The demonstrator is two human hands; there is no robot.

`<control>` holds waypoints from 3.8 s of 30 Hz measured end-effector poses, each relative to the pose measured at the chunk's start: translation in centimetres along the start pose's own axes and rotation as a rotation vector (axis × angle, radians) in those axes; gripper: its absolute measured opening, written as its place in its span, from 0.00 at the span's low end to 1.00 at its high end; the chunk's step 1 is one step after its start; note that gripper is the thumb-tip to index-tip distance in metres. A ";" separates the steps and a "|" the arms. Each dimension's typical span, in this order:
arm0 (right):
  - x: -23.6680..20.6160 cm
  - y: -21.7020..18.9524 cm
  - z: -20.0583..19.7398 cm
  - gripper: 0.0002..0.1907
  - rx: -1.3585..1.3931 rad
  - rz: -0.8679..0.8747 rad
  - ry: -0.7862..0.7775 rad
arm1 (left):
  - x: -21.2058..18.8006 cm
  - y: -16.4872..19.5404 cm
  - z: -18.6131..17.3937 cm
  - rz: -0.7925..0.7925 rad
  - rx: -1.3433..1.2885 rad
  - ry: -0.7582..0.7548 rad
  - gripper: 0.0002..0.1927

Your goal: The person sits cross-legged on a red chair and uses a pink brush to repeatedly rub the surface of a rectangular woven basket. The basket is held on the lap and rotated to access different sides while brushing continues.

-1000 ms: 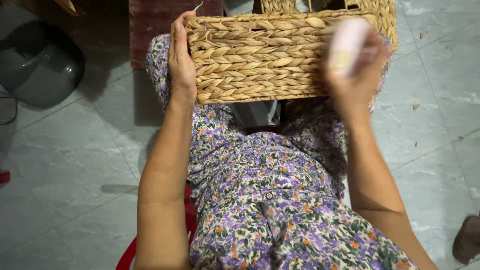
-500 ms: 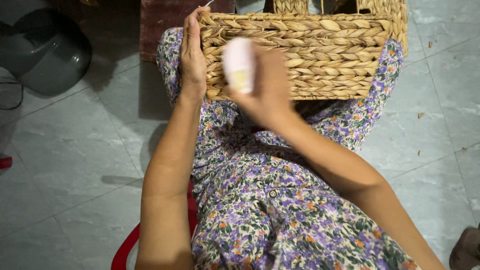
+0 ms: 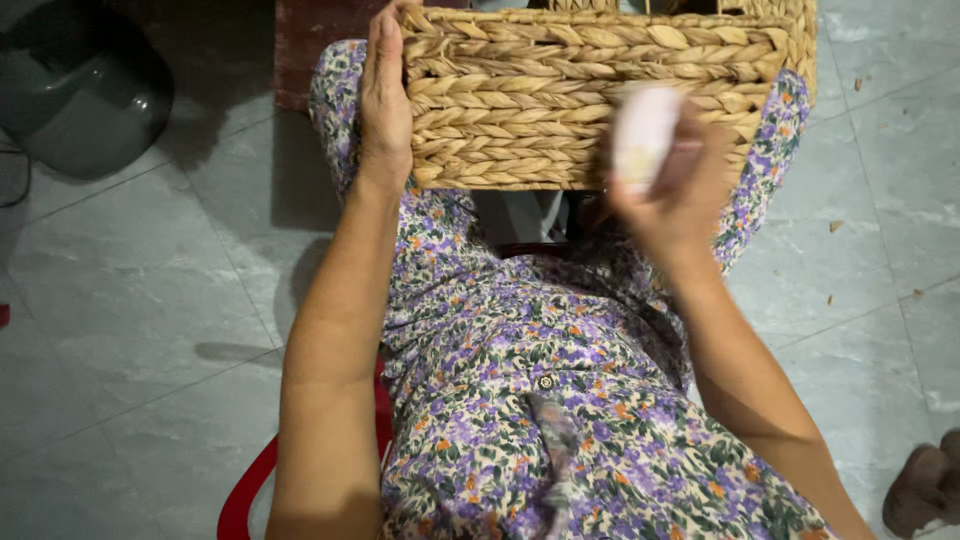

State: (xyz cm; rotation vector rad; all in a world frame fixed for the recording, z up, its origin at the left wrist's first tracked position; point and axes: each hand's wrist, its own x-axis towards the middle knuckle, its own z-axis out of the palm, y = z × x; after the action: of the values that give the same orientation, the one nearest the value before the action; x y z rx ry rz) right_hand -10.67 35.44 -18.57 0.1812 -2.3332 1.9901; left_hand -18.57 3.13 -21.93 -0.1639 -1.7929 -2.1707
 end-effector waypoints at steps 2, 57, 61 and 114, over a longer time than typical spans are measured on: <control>-0.4 1.0 -3.4 0.42 -0.007 -0.176 0.118 | 0.1 -0.2 0.0 -0.007 -0.012 0.003 0.23; 1.8 10.0 -7.4 0.33 0.560 -0.086 0.362 | -6.5 -1.5 16.0 0.870 1.448 -0.221 0.36; 2.9 9.9 -7.0 0.30 0.620 -0.049 0.309 | -7.6 1.2 15.4 0.849 1.362 -0.267 0.35; 2.5 1.3 -6.1 0.37 0.561 -0.326 0.253 | -11.2 3.3 4.8 0.490 0.652 0.020 0.38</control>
State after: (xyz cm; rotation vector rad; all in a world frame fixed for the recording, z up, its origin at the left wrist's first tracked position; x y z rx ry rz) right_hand -13.48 41.53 -18.51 0.2939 -1.4480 2.2721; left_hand -7.48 9.16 -21.05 -0.3732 -2.0745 -1.1926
